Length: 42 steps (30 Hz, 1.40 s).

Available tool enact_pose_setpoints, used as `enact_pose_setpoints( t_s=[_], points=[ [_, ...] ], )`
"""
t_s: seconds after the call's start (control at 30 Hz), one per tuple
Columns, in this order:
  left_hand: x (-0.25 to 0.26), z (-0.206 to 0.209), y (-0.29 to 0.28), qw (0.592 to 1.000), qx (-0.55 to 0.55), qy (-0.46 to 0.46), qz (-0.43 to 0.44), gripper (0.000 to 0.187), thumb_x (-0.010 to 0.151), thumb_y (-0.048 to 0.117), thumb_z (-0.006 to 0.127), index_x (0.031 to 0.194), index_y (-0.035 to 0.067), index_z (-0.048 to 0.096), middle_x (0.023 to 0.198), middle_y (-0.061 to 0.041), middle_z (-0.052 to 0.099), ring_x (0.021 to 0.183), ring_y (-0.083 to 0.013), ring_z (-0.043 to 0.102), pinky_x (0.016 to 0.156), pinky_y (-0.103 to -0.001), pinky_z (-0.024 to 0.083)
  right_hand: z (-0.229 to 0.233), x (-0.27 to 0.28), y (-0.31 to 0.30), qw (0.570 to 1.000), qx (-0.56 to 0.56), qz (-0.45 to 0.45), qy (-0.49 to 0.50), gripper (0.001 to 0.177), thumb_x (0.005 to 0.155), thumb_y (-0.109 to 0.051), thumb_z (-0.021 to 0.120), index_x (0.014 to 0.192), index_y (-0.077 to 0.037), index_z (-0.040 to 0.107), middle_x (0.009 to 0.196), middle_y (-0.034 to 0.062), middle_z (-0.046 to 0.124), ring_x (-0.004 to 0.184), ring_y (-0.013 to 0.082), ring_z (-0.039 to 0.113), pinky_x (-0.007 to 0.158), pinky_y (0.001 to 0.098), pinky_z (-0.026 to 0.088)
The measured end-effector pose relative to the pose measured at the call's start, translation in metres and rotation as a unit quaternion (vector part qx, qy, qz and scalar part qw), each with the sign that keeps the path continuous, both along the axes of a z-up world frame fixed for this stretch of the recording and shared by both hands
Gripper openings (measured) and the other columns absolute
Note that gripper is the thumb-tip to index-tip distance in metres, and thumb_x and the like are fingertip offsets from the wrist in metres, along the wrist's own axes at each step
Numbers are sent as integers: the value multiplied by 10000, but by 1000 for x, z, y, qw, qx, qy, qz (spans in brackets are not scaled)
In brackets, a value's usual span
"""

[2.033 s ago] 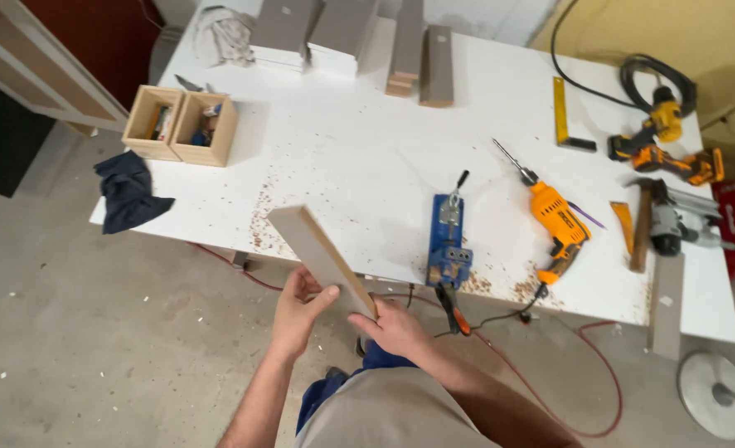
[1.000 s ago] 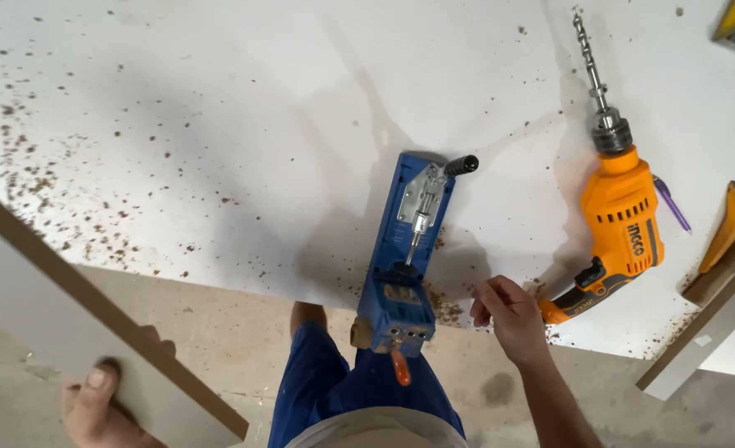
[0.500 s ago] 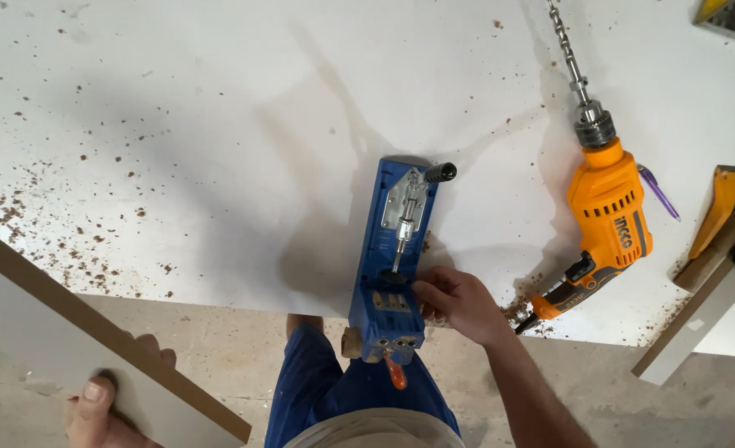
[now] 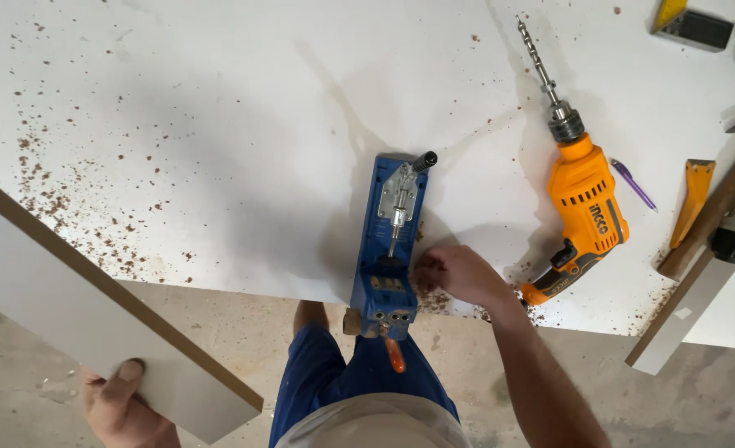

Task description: The person places a wooden plank into a blue Kreg pocket-hole jig on a white workbench, tightens the clamp, and uses an orange power drill to drill a hole into the wood. They repeat this process for several planks, removing each finished piece and placing it on a stack before loading the next one.

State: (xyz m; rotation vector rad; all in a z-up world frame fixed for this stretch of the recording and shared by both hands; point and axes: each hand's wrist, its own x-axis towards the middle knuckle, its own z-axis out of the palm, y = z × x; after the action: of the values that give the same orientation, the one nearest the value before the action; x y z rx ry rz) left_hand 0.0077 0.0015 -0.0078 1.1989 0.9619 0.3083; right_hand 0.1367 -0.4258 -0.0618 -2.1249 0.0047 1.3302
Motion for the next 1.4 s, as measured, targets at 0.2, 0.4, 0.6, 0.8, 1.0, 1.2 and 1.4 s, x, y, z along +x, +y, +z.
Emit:
enact_pose_setpoints(
  t_s=[0.2, 0.4, 0.6, 0.8, 1.0, 1.2, 1.4],
  points=[
    [10, 15, 17, 956, 35, -100, -275, 285, 888, 33, 723, 1171, 58, 693, 1237, -105, 725, 1184, -214, 691, 1194, -378, 552, 49, -3, 8, 981, -81, -176, 27, 222, 978, -307, 671, 862, -126, 727, 710, 29, 733, 650, 123, 703, 647, 284, 476],
    [88, 82, -42, 812, 243, -56, -527, 235, 855, 173, 790, 1071, 78, 784, 1075, -33, 797, 1060, -166, 741, 969, -304, 582, 62, -34, 8, 962, -16, -271, -18, 227, 1004, -309, 642, 1034, -131, 779, 609, 31, 655, 476, 131, 571, 530, 280, 455],
    [128, 72, -113, 751, 191, -134, -618, 259, 851, 189, 849, 1033, 16, 784, 890, -186, 796, 810, -220, 716, 723, -441, 567, 42, -70, -6, 907, 102, -367, -181, 276, 972, -320, 723, 820, -90, 733, 573, 58, 576, 568, 152, 514, 594, 283, 438],
    [132, 27, -134, 702, 132, -184, -675, 306, 908, 63, 789, 1201, -11, 737, 1129, -236, 758, 1084, -385, 710, 902, -515, 585, 25, -91, 4, 881, 201, -362, -230, 272, 967, -110, 690, 1235, -115, 740, 1060, 164, 732, 984, 225, 691, 905, 406, 557],
    [126, 3, -146, 673, 145, -190, -700, 377, 969, 122, 755, 1336, 65, 687, 1237, -184, 727, 1190, -391, 658, 1016, -514, 555, 11, -102, 19, 864, 286, -311, -274, 566, 899, 38, 642, 1451, -59, 567, 1339, 282, 636, 1326, 423, 554, 1134, 535, 432],
    [122, -7, -151, 670, 151, -177, -705, 391, 951, 133, 779, 1316, 23, 690, 1241, -235, 714, 1184, -413, 659, 1029, -525, 536, -3, -107, 25, 890, 236, -275, -277, 637, 884, -65, 677, 1492, -90, 488, 1408, 262, 592, 1361, 453, 514, 1182, 561, 405],
    [122, -45, -149, 676, 141, -177, -701, 402, 932, 158, 807, 1305, 57, 699, 1231, -207, 728, 1204, -364, 653, 1030, -502, 537, 10, -107, 37, 917, 166, -250, -264, 702, 881, -203, 708, 1531, -106, 462, 1448, 259, 574, 1355, 451, 527, 1155, 574, 430]
  ],
)
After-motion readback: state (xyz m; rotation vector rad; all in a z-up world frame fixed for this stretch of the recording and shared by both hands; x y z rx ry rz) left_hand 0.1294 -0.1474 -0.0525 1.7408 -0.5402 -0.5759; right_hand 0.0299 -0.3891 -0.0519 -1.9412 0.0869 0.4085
